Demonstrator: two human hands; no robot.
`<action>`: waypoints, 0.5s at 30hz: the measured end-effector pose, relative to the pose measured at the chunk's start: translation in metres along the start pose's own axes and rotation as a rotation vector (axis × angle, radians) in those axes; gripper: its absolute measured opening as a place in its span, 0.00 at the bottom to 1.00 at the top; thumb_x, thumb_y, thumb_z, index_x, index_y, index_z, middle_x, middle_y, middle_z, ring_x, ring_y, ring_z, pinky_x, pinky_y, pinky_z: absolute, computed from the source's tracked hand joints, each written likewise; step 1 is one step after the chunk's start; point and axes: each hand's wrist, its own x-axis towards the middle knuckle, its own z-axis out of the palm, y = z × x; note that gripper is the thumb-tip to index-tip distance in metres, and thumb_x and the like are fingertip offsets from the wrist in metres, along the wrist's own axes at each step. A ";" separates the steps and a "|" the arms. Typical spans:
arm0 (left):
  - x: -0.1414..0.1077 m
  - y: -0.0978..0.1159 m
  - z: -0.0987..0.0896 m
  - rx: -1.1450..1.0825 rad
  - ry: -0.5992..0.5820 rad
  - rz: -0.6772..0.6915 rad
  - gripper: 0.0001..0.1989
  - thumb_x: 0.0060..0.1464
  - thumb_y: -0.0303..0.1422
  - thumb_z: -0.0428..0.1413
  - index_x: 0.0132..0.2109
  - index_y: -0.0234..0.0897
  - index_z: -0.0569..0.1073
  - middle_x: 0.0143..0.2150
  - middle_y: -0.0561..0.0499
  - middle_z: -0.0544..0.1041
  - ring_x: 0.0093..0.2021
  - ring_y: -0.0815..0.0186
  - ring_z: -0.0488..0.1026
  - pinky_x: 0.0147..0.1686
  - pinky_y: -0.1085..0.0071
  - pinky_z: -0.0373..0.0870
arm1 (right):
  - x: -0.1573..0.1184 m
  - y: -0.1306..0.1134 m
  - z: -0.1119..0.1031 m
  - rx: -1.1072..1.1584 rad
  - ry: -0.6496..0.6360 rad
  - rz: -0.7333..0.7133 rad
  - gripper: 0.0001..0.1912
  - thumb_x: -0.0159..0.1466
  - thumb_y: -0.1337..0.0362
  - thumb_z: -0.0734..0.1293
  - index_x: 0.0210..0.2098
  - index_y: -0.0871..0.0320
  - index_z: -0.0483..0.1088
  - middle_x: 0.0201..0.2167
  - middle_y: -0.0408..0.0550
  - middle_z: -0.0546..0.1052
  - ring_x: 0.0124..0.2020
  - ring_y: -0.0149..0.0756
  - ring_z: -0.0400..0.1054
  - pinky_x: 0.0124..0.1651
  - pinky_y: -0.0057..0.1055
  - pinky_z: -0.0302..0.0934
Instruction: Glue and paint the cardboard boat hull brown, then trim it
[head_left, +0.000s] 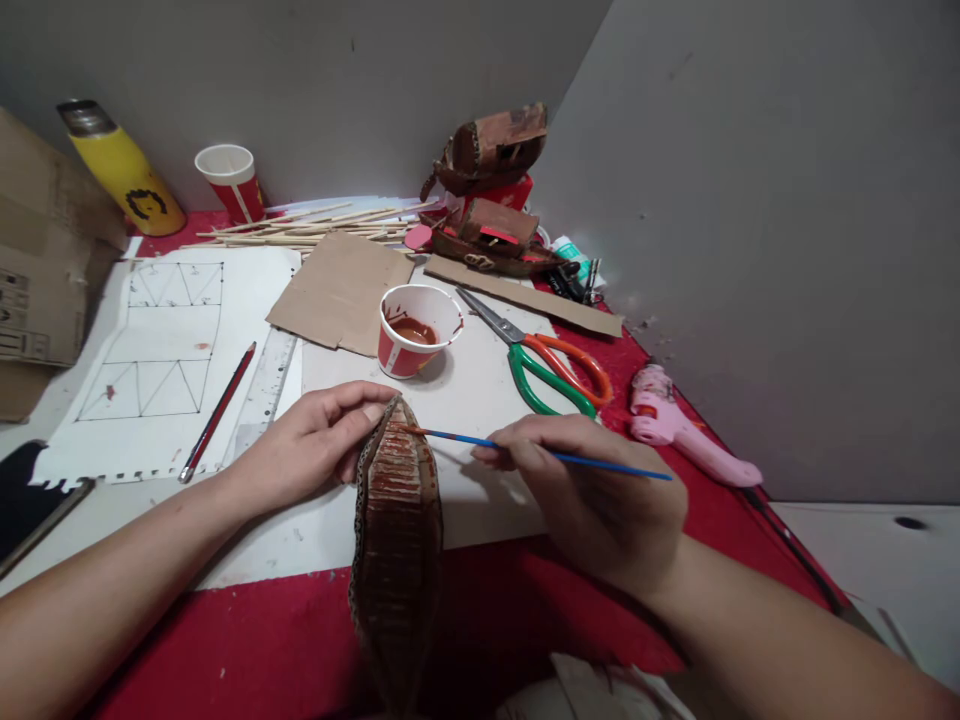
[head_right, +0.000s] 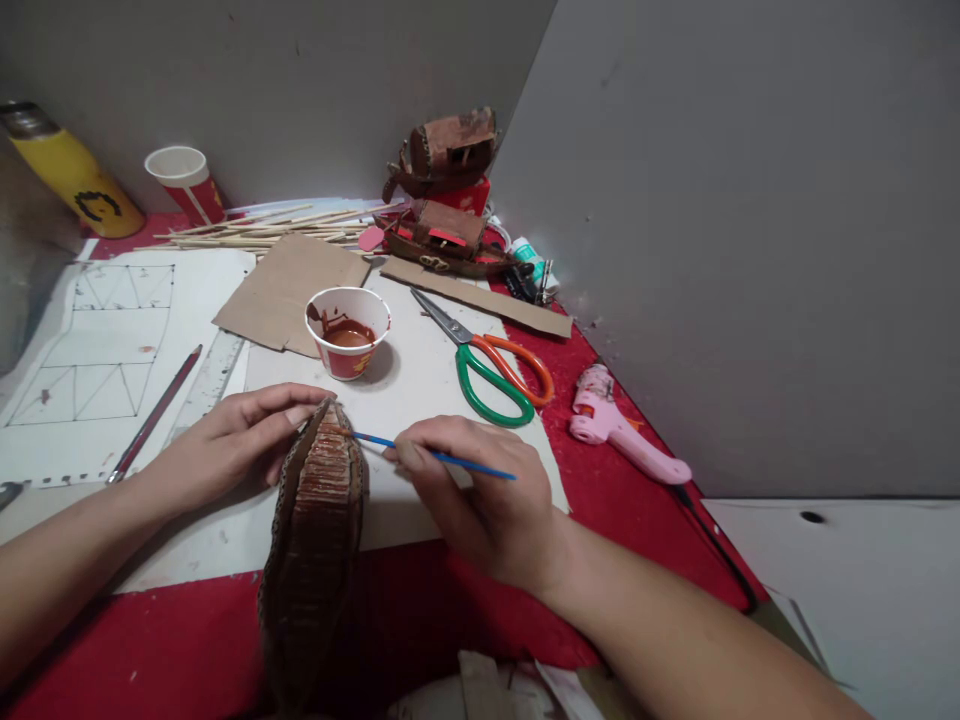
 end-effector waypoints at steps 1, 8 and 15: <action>0.000 0.000 0.001 -0.007 -0.001 -0.002 0.18 0.62 0.42 0.53 0.52 0.37 0.74 0.21 0.57 0.65 0.20 0.72 0.59 0.21 0.74 0.55 | 0.000 -0.002 -0.002 0.003 -0.008 -0.023 0.08 0.68 0.70 0.65 0.41 0.50 0.72 0.30 0.43 0.80 0.31 0.34 0.76 0.34 0.33 0.69; -0.001 0.001 0.002 -0.039 -0.031 -0.003 0.18 0.62 0.42 0.54 0.52 0.36 0.73 0.24 0.57 0.67 0.20 0.74 0.57 0.21 0.76 0.55 | 0.001 -0.005 -0.001 0.046 -0.031 -0.112 0.11 0.67 0.73 0.64 0.44 0.51 0.72 0.31 0.45 0.80 0.33 0.36 0.77 0.35 0.33 0.71; 0.000 -0.001 0.000 -0.056 -0.024 -0.010 0.19 0.61 0.43 0.56 0.53 0.34 0.73 0.34 0.53 0.73 0.21 0.76 0.61 0.22 0.76 0.58 | 0.005 -0.005 -0.004 0.081 -0.130 -0.178 0.14 0.65 0.77 0.63 0.45 0.55 0.70 0.29 0.47 0.79 0.30 0.36 0.76 0.32 0.31 0.70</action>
